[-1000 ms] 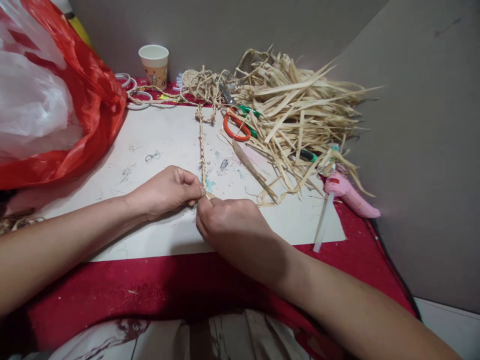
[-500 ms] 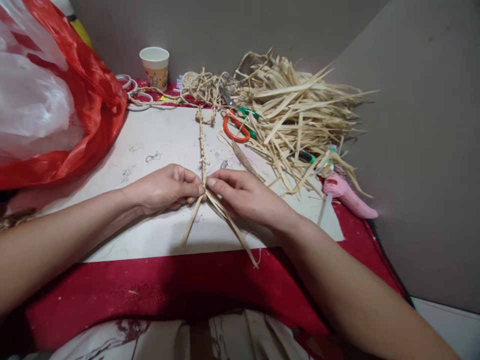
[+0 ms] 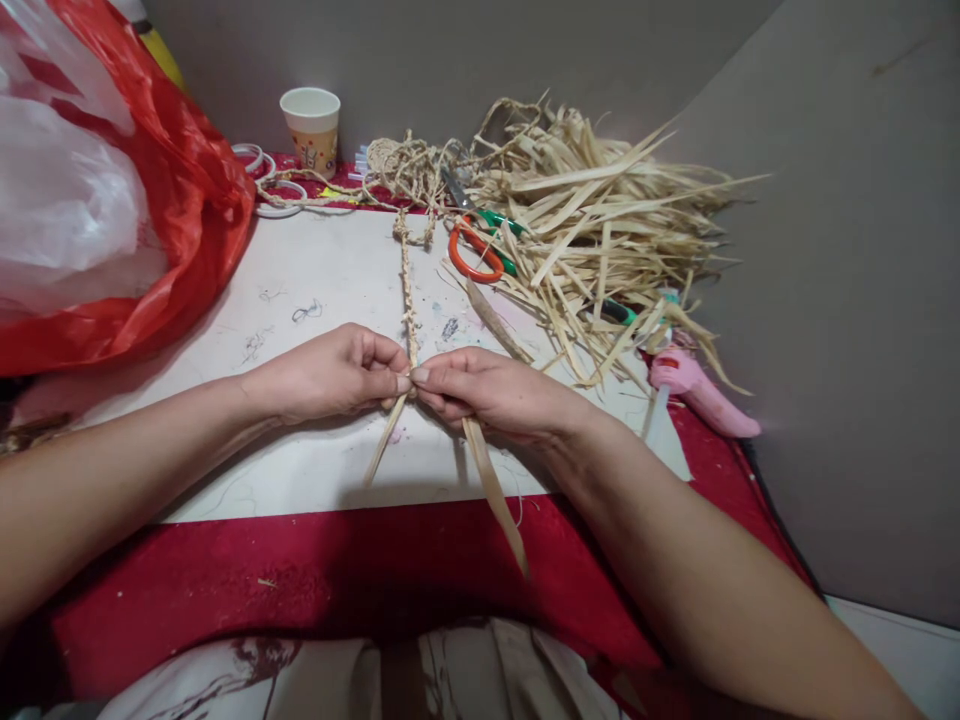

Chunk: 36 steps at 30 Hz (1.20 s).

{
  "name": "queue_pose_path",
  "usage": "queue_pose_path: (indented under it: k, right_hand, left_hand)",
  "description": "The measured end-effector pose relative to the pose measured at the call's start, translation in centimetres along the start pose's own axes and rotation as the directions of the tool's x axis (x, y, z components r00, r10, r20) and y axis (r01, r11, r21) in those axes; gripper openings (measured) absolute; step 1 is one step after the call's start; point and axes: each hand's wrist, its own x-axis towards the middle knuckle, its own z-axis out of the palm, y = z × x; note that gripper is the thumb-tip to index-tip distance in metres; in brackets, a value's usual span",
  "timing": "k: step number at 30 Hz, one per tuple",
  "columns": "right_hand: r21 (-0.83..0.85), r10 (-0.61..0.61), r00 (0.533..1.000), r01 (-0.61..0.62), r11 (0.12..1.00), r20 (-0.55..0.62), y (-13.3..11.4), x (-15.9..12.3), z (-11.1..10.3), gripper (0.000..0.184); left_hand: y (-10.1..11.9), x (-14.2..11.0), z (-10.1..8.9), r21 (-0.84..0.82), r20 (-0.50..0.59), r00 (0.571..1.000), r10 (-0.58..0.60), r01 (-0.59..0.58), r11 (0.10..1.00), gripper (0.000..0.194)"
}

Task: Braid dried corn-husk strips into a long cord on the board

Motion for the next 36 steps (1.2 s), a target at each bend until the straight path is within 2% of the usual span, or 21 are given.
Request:
queue_pose_path:
  k: [5, 8, 13, 15, 17, 21, 24, 27, 30, 36]
  right_hand:
    - [-0.114, -0.047, 0.997, 0.039, 0.993, -0.066, 0.0, 0.0, 0.5, 0.032]
    - [-0.174, -0.080, 0.991, 0.060, 0.983, -0.111, 0.3, 0.1, 0.6, 0.029]
    - [-0.170, -0.056, 0.981, 0.023, 0.985, -0.188, 0.6, 0.0, 1.0, 0.024]
    - [-0.094, -0.021, 0.980, 0.003, 0.996, -0.197, 0.6, -0.1, 1.3, 0.023]
    - [-0.002, 0.027, 0.980, -0.028, 1.000, -0.198, 0.5, -0.2, 1.5, 0.022]
    - [0.105, 0.067, 0.981, -0.048, 0.993, -0.181, 0.4, -0.4, 1.7, 0.034]
    - [0.189, 0.080, 0.984, -0.049, 0.981, -0.161, 0.3, -0.4, 1.9, 0.035]
    - [0.265, 0.101, 0.985, -0.062, 0.962, -0.139, 0.2, -0.4, 2.1, 0.034]
    - [0.304, 0.086, 0.988, -0.044, 0.952, -0.129, 0.2, -0.5, 2.4, 0.036]
    - [0.318, 0.061, 0.992, -0.022, 0.948, -0.113, 0.5, -0.5, 2.4, 0.037]
  left_hand:
    - [0.4, -0.3, -0.1, 0.211, 0.006, 0.999, 0.036, -0.036, 0.977, 0.016]
    - [0.9, -0.6, 0.1, 0.399, -0.062, 0.992, 0.110, -0.076, 0.914, 0.022]
    - [1.4, -1.2, 1.2, 0.613, -0.191, 0.958, 0.214, -0.054, 0.788, 0.024]
    - [1.2, -1.5, 1.9, 0.716, -0.229, 0.932, 0.282, -0.036, 0.698, 0.024]
    - [0.6, -1.7, 2.6, 0.831, -0.226, 0.893, 0.390, -0.032, 0.556, 0.025]
    - [-0.5, -2.1, 3.5, 0.989, -0.091, 0.795, 0.599, 0.004, 0.145, 0.024]
    - [-0.7, -2.5, 4.0, 0.997, 0.014, 0.750, 0.661, 0.043, -0.071, 0.021]
    - [-0.5, -2.9, 4.6, 0.982, 0.100, 0.724, 0.683, 0.039, -0.184, 0.023]
    - [-0.3, -3.1, 5.1, 0.965, 0.141, 0.689, 0.711, 0.065, -0.255, 0.026]
    - [-0.4, -3.0, 5.4, 0.949, 0.169, 0.644, 0.746, 0.100, -0.301, 0.030]
